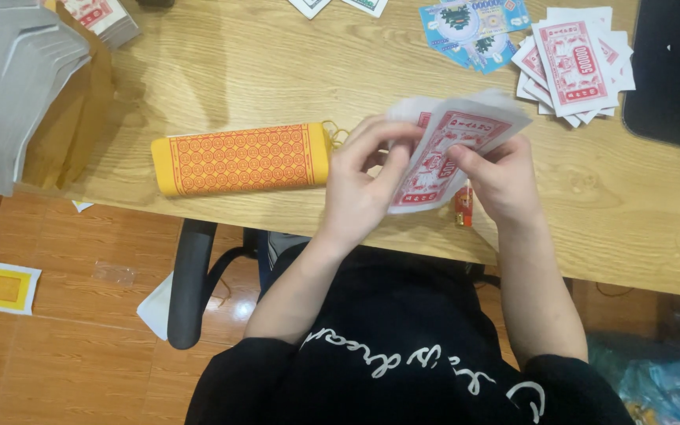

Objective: The person bundles printed paper slips by placing them into a larger yellow paper wrap and securing the bundle with a rubber band.

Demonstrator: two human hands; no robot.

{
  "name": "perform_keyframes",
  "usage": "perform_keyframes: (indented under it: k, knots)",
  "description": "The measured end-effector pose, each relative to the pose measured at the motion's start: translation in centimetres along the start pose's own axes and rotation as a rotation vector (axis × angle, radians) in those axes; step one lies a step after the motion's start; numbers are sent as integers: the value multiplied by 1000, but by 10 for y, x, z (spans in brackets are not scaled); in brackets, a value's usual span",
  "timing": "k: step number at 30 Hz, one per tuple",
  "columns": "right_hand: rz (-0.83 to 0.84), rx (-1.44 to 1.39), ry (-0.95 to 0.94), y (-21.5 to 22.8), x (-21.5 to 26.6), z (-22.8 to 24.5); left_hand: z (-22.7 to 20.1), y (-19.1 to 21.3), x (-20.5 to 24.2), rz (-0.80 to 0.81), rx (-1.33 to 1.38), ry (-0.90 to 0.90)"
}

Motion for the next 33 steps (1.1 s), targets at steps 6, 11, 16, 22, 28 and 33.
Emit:
perform_keyframes:
  k: [6,11,16,22,28,33]
  knots:
    - [44,112,83,19,6,-8,8,-7,12,222,-185,-203]
    - [278,-313,143,-9,-2,16,35,2,9,163,-214,-220]
    - [207,0,-12,4,-15,28,35,-3,8,176,-223,-244]
    - [317,198,94,-10,-29,37,40,-4,4,229,-253,-302]
    - [176,104,130,-19,-28,8,45,-3,6,192,-220,-284]
    - [120,109,214,-30,-30,10,48,-1,5,150,-159,-265]
Point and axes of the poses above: each hand's wrist, its own x-axis away from the middle knuckle, its own y-axis out of the back of the hand, z = x × y, the point moved 3 cm from there along -x, towards the middle knuckle, and after that the axes turned 1 degree about z, right-handed, at the moved point
